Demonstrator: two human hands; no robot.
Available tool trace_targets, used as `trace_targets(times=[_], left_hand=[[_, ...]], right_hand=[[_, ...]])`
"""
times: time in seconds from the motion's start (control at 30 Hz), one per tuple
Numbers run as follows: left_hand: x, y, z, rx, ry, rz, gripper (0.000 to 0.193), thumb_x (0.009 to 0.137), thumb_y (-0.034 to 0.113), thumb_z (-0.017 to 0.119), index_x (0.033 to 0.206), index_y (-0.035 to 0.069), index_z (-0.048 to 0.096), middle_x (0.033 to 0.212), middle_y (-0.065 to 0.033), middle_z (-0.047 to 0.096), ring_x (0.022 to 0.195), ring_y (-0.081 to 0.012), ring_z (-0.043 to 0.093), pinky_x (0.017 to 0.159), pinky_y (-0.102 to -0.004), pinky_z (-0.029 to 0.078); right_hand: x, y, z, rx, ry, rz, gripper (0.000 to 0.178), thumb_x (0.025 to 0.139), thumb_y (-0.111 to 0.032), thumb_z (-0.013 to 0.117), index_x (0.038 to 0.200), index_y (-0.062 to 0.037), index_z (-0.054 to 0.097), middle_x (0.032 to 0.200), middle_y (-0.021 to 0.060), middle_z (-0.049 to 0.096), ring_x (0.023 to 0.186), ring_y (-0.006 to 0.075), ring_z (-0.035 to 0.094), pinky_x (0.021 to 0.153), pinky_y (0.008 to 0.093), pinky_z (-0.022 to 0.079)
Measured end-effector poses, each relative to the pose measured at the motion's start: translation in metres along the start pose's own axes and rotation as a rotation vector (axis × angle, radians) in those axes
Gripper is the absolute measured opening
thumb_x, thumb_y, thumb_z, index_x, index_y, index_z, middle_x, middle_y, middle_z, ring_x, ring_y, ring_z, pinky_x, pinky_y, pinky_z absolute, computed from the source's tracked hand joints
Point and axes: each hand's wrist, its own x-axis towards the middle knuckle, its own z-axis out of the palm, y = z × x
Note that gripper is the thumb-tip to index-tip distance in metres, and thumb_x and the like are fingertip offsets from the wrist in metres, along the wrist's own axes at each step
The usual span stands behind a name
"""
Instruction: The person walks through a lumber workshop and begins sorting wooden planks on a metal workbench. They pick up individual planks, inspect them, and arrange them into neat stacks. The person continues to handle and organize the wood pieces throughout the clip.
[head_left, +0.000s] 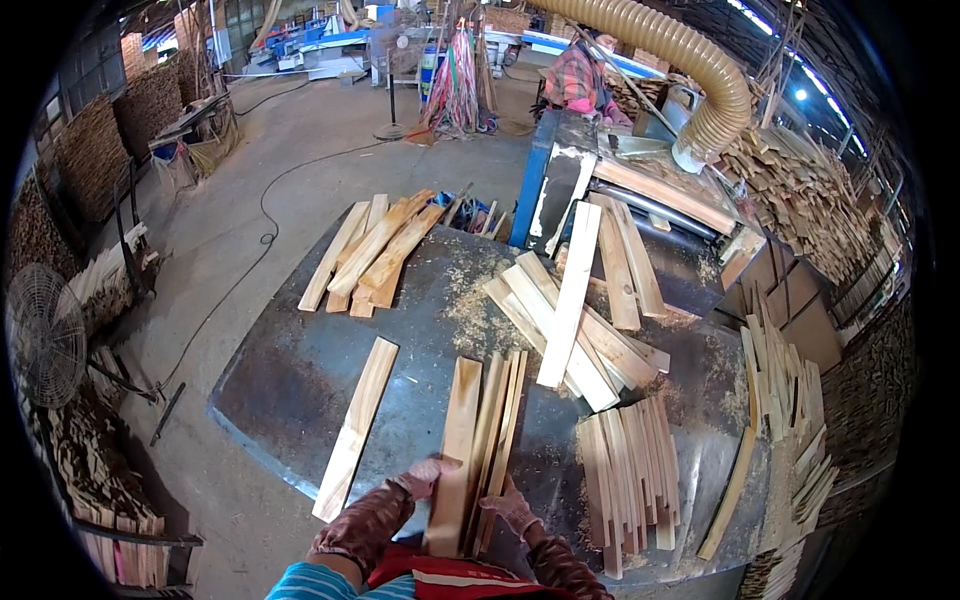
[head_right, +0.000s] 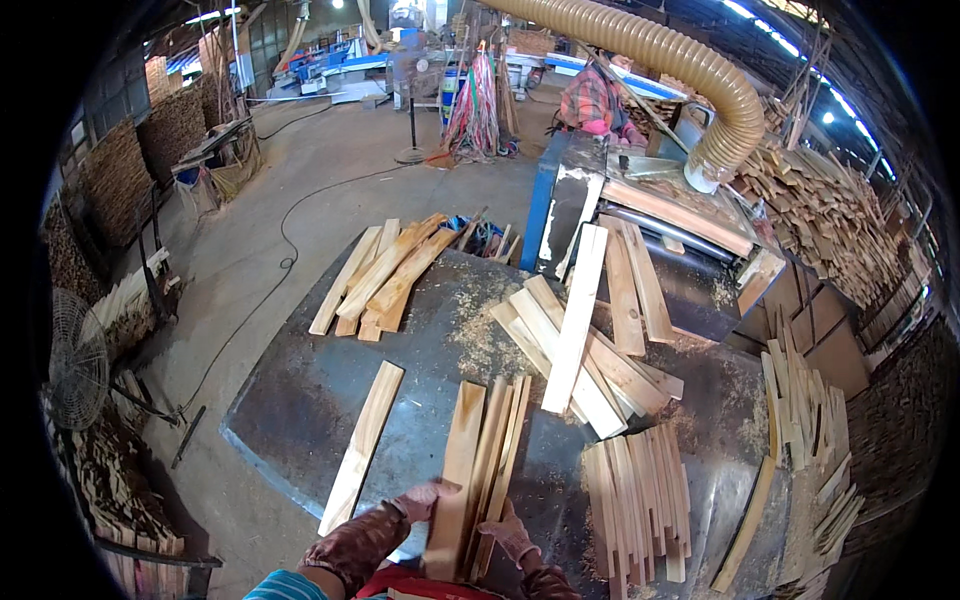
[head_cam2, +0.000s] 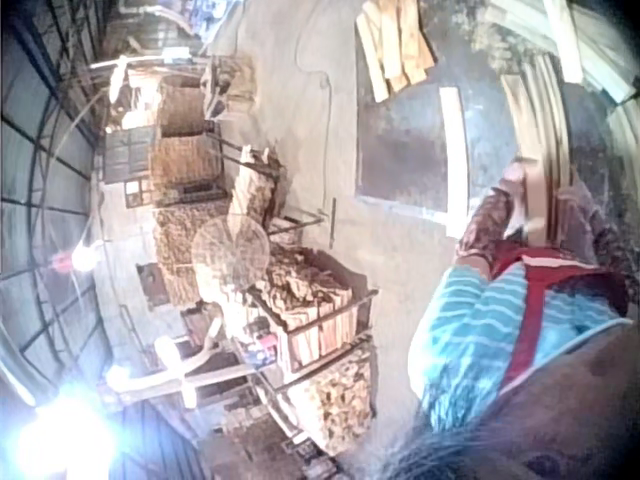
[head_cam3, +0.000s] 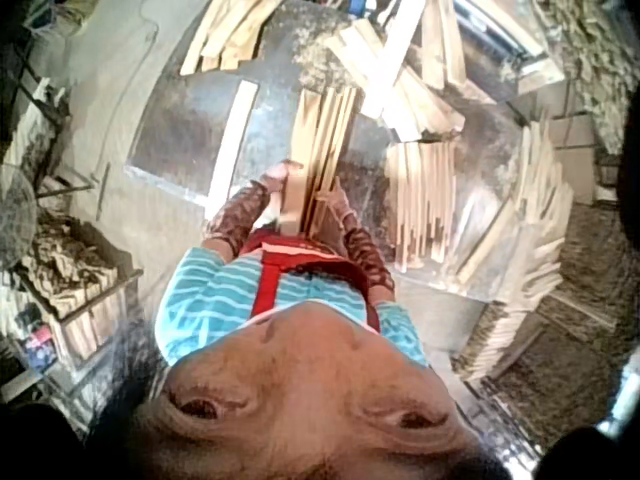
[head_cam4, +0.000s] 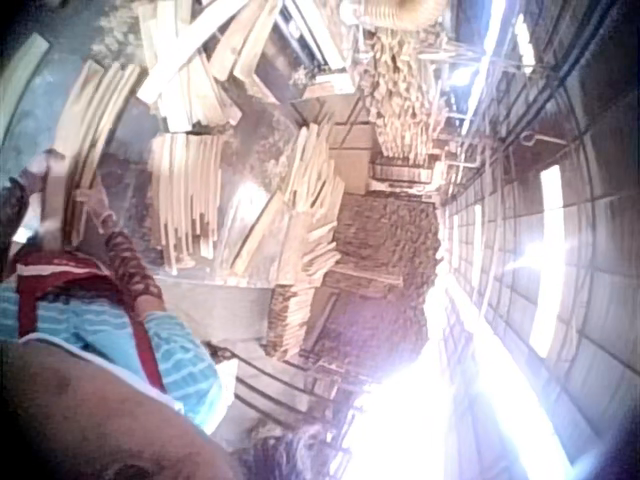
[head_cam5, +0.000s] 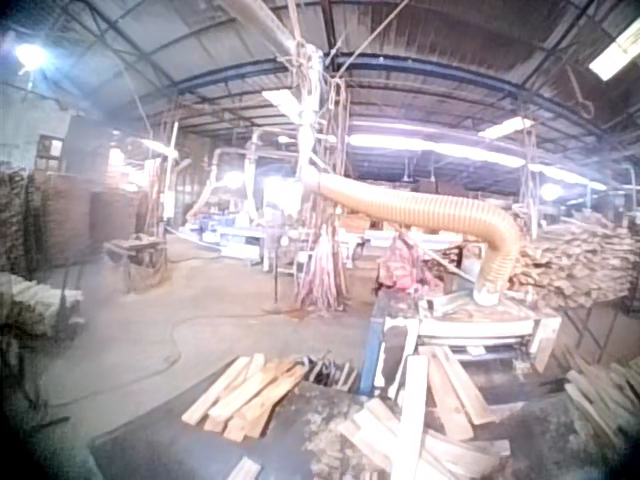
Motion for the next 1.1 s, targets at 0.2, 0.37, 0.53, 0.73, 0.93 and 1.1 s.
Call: trace_targets(times=[0.2, 0.37, 0.53, 0.73, 0.93, 1.1], left_hand=[[0.031, -0.032, -0.018, -0.002, -0.070, -0.045, 0.030, 0.090, 0.012, 0.066, 0.119, 0.003, 0.065, 0.110, -0.0069, 0.071, 0.094, -0.0172, 0.068, 0.082, -0.0363, 0.055], [0.059, -0.029, -0.020, 1.031, 0.298, 0.308, 0.052, 0.092, 0.033, 0.063, 0.133, 0.003, 0.055, 0.126, -0.0197, 0.064, 0.119, -0.0312, 0.061, 0.099, -0.0404, 0.048], [0.043, -0.036, 0.000, 0.864, 0.216, 0.258, 0.055, 0.094, 0.037, 0.060, 0.138, 0.006, 0.053, 0.127, -0.0179, 0.064, 0.122, -0.0312, 0.058, 0.102, -0.0389, 0.044], [0.045, -0.038, -0.003, 0.138, 0.221, 0.090, 0.041, 0.096, 0.025, 0.060, 0.132, 0.005, 0.056, 0.112, -0.0060, 0.068, 0.101, -0.0194, 0.066, 0.088, -0.0359, 0.054], [0.059, 0.030, 0.017, 0.000, 0.171, 0.093, 0.041, 0.097, 0.020, 0.061, 0.133, 0.002, 0.051, 0.125, -0.0115, 0.063, 0.110, -0.0258, 0.065, 0.094, -0.0395, 0.055], [0.136, 0.110, 0.037, 0.173, 0.363, 0.499, 0.063, 0.093, 0.010, 0.066, 0.147, -0.004, 0.036, 0.143, -0.0147, 0.050, 0.129, -0.0235, 0.051, 0.107, -0.0326, 0.044]], right_hand=[[-0.009, 0.017, -0.006, -0.785, -0.149, -0.094, 0.081, 0.083, -0.040, 0.071, 0.149, -0.0086, 0.037, 0.122, 0.0203, 0.064, 0.104, 0.0358, 0.065, 0.092, 0.0419, 0.051], [-0.049, -0.011, 0.013, -0.723, -0.101, 0.150, 0.075, 0.086, -0.061, 0.059, 0.140, -0.0112, 0.045, 0.128, 0.0303, 0.056, 0.120, 0.0464, 0.054, 0.101, 0.0516, 0.043], [-0.050, 0.002, 0.002, -0.677, -0.179, 0.008, 0.062, 0.092, -0.043, 0.060, 0.140, -0.0064, 0.044, 0.125, 0.0238, 0.060, 0.124, 0.0441, 0.052, 0.095, 0.0498, 0.048], [0.055, -0.069, -0.119, -0.328, 0.106, -0.450, 0.022, 0.094, -0.028, 0.052, 0.091, -0.0084, 0.062, 0.079, 0.0062, 0.060, 0.076, 0.0231, 0.063, 0.071, 0.0386, 0.051], [0.114, -0.214, -0.263, 1.098, 0.328, -0.603, 0.067, 0.100, -0.051, 0.050, 0.150, -0.0126, 0.031, 0.150, 0.0190, 0.035, 0.129, 0.0411, 0.046, 0.108, 0.0552, 0.039], [0.156, -0.267, -0.265, 1.040, 0.284, -0.483, 0.069, 0.097, -0.047, 0.057, 0.149, -0.0075, 0.034, 0.146, 0.0227, 0.040, 0.128, 0.0434, 0.046, 0.107, 0.0555, 0.041]])
